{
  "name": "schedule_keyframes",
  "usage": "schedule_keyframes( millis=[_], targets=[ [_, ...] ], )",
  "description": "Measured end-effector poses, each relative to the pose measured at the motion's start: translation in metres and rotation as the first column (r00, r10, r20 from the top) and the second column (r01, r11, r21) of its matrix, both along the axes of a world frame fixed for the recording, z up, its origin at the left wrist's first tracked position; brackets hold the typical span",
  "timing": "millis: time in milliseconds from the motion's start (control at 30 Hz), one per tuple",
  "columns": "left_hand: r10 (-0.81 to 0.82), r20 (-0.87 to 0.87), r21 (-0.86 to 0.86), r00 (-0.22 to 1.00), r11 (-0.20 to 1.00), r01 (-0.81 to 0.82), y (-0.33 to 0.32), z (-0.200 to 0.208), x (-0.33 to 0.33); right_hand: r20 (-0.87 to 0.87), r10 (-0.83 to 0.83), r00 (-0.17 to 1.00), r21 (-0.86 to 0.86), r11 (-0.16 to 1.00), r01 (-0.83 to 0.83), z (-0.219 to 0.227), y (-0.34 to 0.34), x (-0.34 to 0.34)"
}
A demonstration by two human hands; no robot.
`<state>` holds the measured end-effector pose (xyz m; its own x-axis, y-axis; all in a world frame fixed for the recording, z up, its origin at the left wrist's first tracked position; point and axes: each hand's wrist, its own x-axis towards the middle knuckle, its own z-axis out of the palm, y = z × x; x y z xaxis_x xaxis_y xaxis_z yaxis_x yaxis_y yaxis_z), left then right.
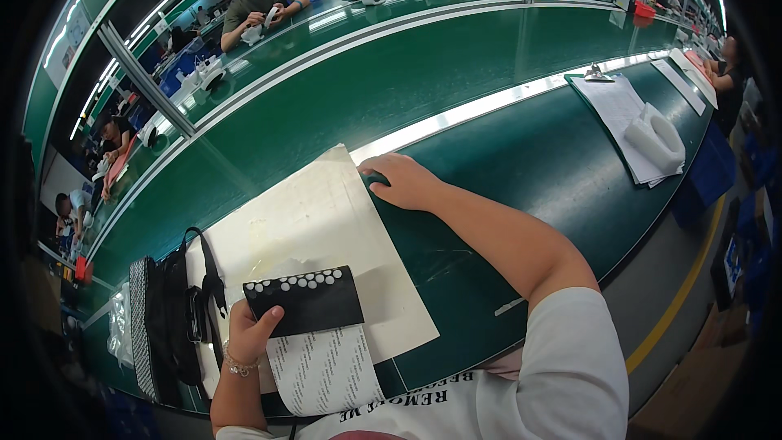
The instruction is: The worker is sorting through documents and components on a factory assembly line.
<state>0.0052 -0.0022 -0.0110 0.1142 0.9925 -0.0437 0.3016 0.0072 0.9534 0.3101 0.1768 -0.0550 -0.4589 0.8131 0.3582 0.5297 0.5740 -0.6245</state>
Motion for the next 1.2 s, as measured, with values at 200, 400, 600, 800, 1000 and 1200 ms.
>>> schedule_keyframes(
  millis=[200, 400, 600, 800, 1000, 1200],
  targets=[
    [-0.023, -0.019, -0.032, 1.0, 0.999, 0.022, -0.0007, 0.0045, -0.0009, 0.026, 0.019, 0.999, -0.027, 0.999, -0.019, 0.0014, 0.0005, 0.0002],
    [-0.032, 0.013, -0.003, 0.999, 0.999, 0.032, 0.0006, 0.0024, -0.0008, 0.032, 0.018, 0.999, -0.031, 0.999, -0.017, 0.0027, 0.0008, 0.0001],
    [-0.031, 0.006, -0.008, 1.0, 0.999, 0.031, 0.0006, 0.0023, 0.0001, 0.017, 0.006, 1.0, -0.031, 1.0, -0.006, 0.0039, 0.0, 0.0013],
    [-0.036, -0.033, -0.028, 0.999, 0.999, 0.035, -0.0029, 0.0054, -0.0005, 0.011, 0.016, 1.0, -0.032, 0.999, -0.016, 0.0042, -0.0021, -0.0008],
    [-0.038, 0.019, -0.031, 0.999, 0.999, 0.039, -0.0006, 0.004, -0.0001, -0.013, 0.009, 1.0, -0.011, 1.0, -0.009, -0.0009, 0.0011, 0.0008],
    [-0.028, -0.028, -0.056, 0.999, 0.998, 0.027, -0.0003, 0.0037, -0.0023, -0.022, 0.008, 1.0, -0.014, 1.0, -0.008, 0.0013, 0.0002, -0.0001]
  ],
)
